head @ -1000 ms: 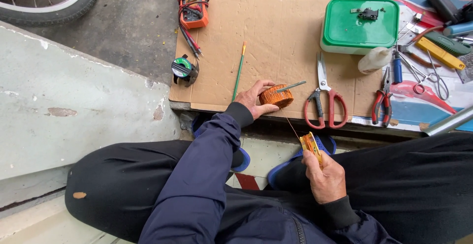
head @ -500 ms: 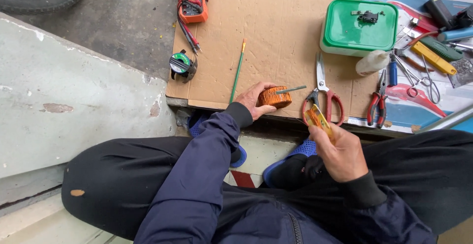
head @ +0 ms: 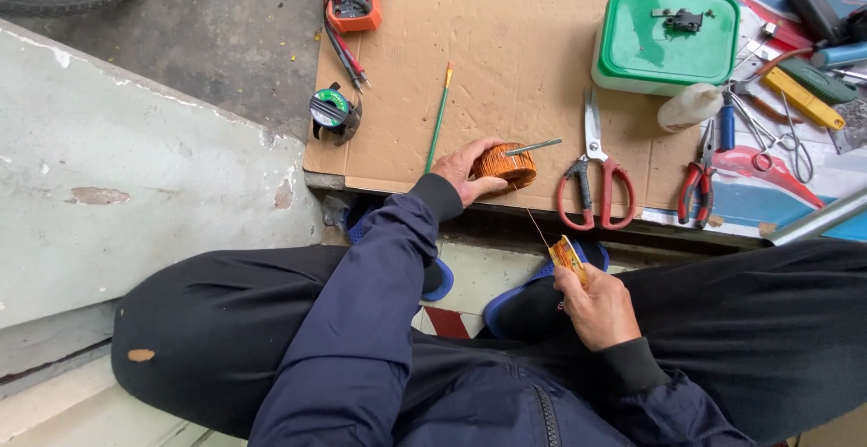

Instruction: Scraping insulation from the ends of copper wires on a motor stator using a small abrasive strip.

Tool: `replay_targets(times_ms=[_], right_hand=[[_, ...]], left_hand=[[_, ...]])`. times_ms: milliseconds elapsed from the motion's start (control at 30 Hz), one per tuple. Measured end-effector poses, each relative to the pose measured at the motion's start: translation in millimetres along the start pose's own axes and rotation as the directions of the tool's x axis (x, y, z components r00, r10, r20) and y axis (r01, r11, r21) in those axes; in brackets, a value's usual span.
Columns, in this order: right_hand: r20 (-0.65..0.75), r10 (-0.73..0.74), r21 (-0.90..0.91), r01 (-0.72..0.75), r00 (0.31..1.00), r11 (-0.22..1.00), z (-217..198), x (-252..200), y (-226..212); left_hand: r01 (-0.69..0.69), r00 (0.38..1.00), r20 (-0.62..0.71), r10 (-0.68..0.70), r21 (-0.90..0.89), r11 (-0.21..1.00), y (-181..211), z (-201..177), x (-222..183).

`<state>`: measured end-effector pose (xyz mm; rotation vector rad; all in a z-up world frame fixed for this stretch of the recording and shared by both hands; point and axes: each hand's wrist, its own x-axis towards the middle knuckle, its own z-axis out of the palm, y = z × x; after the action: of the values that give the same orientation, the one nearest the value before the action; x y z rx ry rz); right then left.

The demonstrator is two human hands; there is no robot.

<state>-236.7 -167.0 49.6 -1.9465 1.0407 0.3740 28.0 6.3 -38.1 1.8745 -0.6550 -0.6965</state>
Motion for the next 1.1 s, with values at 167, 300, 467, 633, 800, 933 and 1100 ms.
replay_targets(times_ms=[167,300,467,633,800,933,1100], right_hand=[[-0.017,0.002,0.003,-0.001,1.000,1.000,0.7,-5.2,-5.9],[-0.017,-0.087,0.118,0.089,0.996,0.989,-18.3,-23.1,-16.7],[0.029,-0.309,0.040,0.308,0.950,0.950,-60.1,-20.9,-108.0],[0.062,-0.469,-0.025,0.471,0.881,0.882,-65.3,23.4,-188.0],[0.102,-0.510,-0.029,0.515,0.854,0.857,-48.2,67.8,-209.5],[0.111,-0.482,0.040,0.480,0.869,0.876,-44.8,79.7,-215.5],[0.128,-0.502,0.117,0.490,0.855,0.864,-44.6,71.6,-220.9]], left_hand=[[-0.004,1.000,0.000,0.004,-0.007,1.000,-1.7,-1.3,0.0],[-0.026,0.999,0.041,0.025,0.024,0.999,6.5,-0.6,-5.7],[-0.044,0.999,0.026,0.044,0.030,0.999,21.9,2.6,-14.9],[-0.074,0.997,0.010,0.074,0.037,0.997,15.2,8.4,-8.8],[0.006,0.999,-0.044,-0.004,0.044,0.999,13.2,17.2,-5.2],[0.033,0.995,-0.092,-0.034,-0.003,0.999,7.4,25.9,-8.8],[0.035,0.992,-0.123,-0.040,-0.041,0.999,10.8,25.2,-10.0]])
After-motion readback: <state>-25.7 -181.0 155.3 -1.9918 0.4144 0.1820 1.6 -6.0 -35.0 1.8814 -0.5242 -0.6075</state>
